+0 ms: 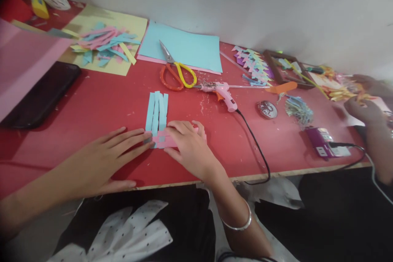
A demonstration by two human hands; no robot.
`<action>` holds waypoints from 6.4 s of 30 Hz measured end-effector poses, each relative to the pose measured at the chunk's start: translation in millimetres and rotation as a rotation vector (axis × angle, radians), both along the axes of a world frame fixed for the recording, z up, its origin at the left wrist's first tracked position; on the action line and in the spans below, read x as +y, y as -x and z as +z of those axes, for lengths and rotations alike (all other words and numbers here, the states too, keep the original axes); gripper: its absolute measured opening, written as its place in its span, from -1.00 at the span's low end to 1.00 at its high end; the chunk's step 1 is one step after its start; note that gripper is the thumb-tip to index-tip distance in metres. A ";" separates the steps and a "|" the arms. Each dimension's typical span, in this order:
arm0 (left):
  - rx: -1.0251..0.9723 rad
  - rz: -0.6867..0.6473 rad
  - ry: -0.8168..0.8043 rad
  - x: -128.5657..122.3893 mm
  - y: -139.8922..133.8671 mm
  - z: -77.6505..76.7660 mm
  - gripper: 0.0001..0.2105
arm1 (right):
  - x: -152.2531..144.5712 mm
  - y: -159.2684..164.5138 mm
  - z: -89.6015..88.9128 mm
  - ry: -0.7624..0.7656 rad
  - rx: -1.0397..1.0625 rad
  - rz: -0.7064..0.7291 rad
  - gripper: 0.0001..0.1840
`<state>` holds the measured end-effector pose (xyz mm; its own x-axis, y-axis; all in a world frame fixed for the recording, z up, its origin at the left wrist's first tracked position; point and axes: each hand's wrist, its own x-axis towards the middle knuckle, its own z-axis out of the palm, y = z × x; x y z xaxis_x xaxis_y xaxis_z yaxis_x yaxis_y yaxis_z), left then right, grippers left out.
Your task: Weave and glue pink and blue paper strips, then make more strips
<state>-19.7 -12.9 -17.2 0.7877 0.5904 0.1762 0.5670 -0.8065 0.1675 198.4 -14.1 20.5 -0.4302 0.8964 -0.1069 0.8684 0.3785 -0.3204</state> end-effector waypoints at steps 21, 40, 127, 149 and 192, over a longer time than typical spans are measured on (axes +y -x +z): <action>0.019 -0.029 0.005 0.6 2.2 -4.1 -0.40 | 5.9 -3.5 -6.4 -0.039 0.058 0.052 -0.66; -0.067 -0.043 -0.080 0.4 -2.0 -1.7 -0.44 | -1.2 -3.1 -10.5 -0.153 0.031 0.009 -0.73; -0.076 0.612 0.120 -9.5 -50.1 21.7 -0.66 | 32.0 -46.6 14.6 -0.377 0.015 -0.389 -0.74; -0.348 0.575 0.424 -4.1 -35.3 20.7 -0.61 | 37.3 -99.7 -4.7 -0.373 0.240 -0.646 -0.79; -0.477 0.549 0.361 -6.7 -36.6 16.2 -0.66 | -33.2 -64.9 -31.4 -0.495 -0.064 -0.309 -0.56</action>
<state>16.9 -19.6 -1.1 0.2572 0.9555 0.1444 0.6678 -0.2838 0.6882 263.3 -47.3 -11.0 -0.1473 0.9289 0.3399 0.9740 0.1960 -0.1135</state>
